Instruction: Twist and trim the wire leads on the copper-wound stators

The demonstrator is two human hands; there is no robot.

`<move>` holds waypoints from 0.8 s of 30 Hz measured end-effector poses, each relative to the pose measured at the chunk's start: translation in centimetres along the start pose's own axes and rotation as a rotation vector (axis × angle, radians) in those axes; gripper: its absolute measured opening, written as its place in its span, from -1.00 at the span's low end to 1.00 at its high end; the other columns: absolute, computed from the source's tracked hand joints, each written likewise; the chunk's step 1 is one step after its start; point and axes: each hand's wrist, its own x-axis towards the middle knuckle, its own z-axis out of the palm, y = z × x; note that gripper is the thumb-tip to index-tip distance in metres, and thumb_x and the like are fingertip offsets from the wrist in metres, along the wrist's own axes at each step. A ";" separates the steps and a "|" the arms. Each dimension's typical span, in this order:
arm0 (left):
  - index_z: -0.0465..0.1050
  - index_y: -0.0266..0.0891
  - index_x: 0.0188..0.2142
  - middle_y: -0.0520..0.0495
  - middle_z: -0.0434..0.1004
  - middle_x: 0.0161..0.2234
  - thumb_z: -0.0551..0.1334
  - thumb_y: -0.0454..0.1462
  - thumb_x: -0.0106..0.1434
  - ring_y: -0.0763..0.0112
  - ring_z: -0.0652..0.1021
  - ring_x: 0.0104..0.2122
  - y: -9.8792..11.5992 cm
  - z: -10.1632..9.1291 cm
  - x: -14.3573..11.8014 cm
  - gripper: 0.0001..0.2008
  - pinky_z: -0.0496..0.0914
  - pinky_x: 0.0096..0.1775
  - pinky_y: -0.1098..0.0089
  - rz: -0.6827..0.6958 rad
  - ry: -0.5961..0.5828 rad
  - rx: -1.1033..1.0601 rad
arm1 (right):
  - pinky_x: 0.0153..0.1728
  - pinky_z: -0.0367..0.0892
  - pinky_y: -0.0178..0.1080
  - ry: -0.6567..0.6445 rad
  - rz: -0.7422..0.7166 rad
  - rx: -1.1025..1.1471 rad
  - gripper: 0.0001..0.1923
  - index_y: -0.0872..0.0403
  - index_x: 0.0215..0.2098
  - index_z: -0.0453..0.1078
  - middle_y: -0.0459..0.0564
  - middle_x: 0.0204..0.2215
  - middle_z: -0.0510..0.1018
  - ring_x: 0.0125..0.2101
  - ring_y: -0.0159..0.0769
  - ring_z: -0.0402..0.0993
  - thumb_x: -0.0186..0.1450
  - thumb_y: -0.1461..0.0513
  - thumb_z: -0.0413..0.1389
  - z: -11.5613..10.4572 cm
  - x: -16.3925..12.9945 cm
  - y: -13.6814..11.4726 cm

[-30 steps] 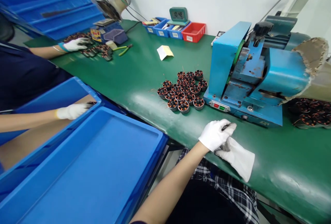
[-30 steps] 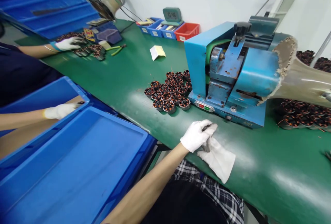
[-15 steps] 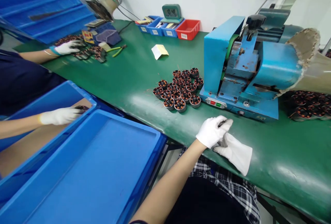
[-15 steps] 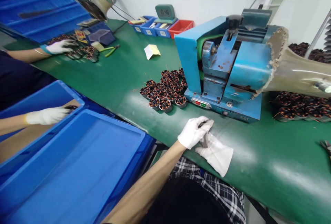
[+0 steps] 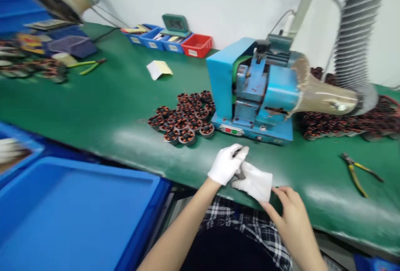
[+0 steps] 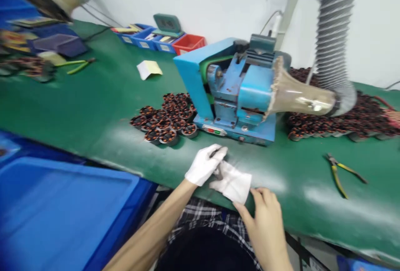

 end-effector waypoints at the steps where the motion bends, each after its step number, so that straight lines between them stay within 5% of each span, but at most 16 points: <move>1: 0.42 -0.25 -0.42 0.11 0.35 -0.67 0.10 -0.02 0.19 0.48 0.37 -0.68 -0.1 0.1 -0.1 -0.66 0.25 -0.59 0.52 -0.011 0.010 -0.035 | -0.12 0.16 -0.04 0.019 0.056 0.120 -0.70 0.04 -0.28 0.48 0.05 -0.30 0.48 -0.23 -0.07 0.32 0.10 0.03 0.20 0.6 0.4 -0.8; 4: 0.40 -0.28 -0.40 0.12 0.32 -0.69 0.11 0.01 0.16 0.48 0.35 -0.70 -0.4 0.2 0.3 -0.63 0.24 -0.61 0.51 -0.028 0.049 -0.131 | -0.24 0.17 -0.20 0.074 0.261 0.750 -0.78 0.08 -0.56 0.42 -0.04 -0.51 0.43 -0.38 -0.24 0.29 -0.01 0.12 0.29 1.8 1.3 -2.7; 8: 0.43 -0.33 -0.43 0.00 0.47 -0.55 0.20 0.04 0.04 0.37 0.48 -0.53 1.1 0.2 1.6 -0.58 0.36 -0.48 0.47 -0.032 0.016 -0.274 | -0.45 0.22 -0.29 0.169 0.321 1.084 -0.66 0.07 -0.52 0.32 -0.11 -0.57 0.40 -0.52 -0.35 0.30 0.03 -0.02 0.21 1.3 2.1 -3.3; 13: 0.42 -0.25 -0.18 -0.10 0.52 -0.25 0.25 -0.04 0.05 0.25 0.52 -0.26 5.2 0.5 -0.5 -0.58 0.42 -0.19 0.32 0.201 0.476 -0.304 | -0.11 0.29 -0.22 0.145 0.265 1.675 -0.70 0.10 -0.26 0.39 0.04 -0.24 0.50 -0.11 -0.25 0.38 0.17 0.05 0.12 -1.3 2.9 -2.5; 14: 0.43 -0.23 -0.21 -0.09 0.53 -0.27 0.25 -0.05 0.06 0.25 0.53 -0.28 5.6 0.9 -1.4 -0.63 0.42 -0.20 0.31 0.277 0.441 -0.215 | -0.06 0.27 -0.24 0.127 0.239 1.805 -0.73 0.10 -0.24 0.40 0.03 -0.21 0.50 -0.06 -0.27 0.35 0.16 0.11 0.15 -1.7 2.9 -2.5; 16: 0.47 -0.18 -0.29 -0.04 0.55 -0.35 0.25 -0.08 0.08 0.28 0.55 -0.39 5.6 2.1 -3.3 -0.74 0.45 -0.28 0.34 0.398 0.105 0.014 | -0.03 0.25 -0.29 0.132 0.209 1.916 -0.77 0.09 -0.24 0.43 0.00 -0.20 0.51 -0.07 -0.32 0.36 0.12 0.21 0.18 -1.8 2.8 -2.8; 18: 0.48 -0.14 -0.29 -0.03 0.57 -0.36 0.20 -0.12 0.12 0.29 0.56 -0.42 5.0 3.7 -4.7 -0.79 0.46 -0.32 0.37 0.479 -0.092 0.180 | -0.08 0.28 -0.31 0.188 0.222 1.880 -0.78 0.09 -0.28 0.45 -0.02 -0.24 0.53 -0.15 -0.32 0.41 0.06 0.27 0.21 -1.2 2.5 -3.3; 21: 0.48 -0.15 -0.32 -0.04 0.57 -0.35 0.09 -0.18 0.21 0.33 0.57 -0.39 4.1 5.8 -6.2 -0.79 0.46 -0.30 0.42 0.548 -0.125 0.190 | -0.20 0.34 -0.28 0.270 0.298 1.715 -0.71 0.05 -0.23 0.45 -0.04 -0.26 0.56 -0.27 -0.31 0.46 0.04 0.22 0.24 -0.3 2.5 -3.8; 24: 0.43 -0.16 -0.37 -0.03 0.55 -0.40 0.09 -0.20 0.21 0.35 0.56 -0.41 4.7 6.8 -7.7 -0.83 0.45 -0.34 0.46 0.591 -0.163 0.213 | -0.24 0.35 -0.25 0.202 0.278 1.529 -0.62 0.02 -0.16 0.42 -0.05 -0.31 0.57 -0.28 -0.26 0.47 0.04 0.15 0.26 -0.3 3.5 -3.5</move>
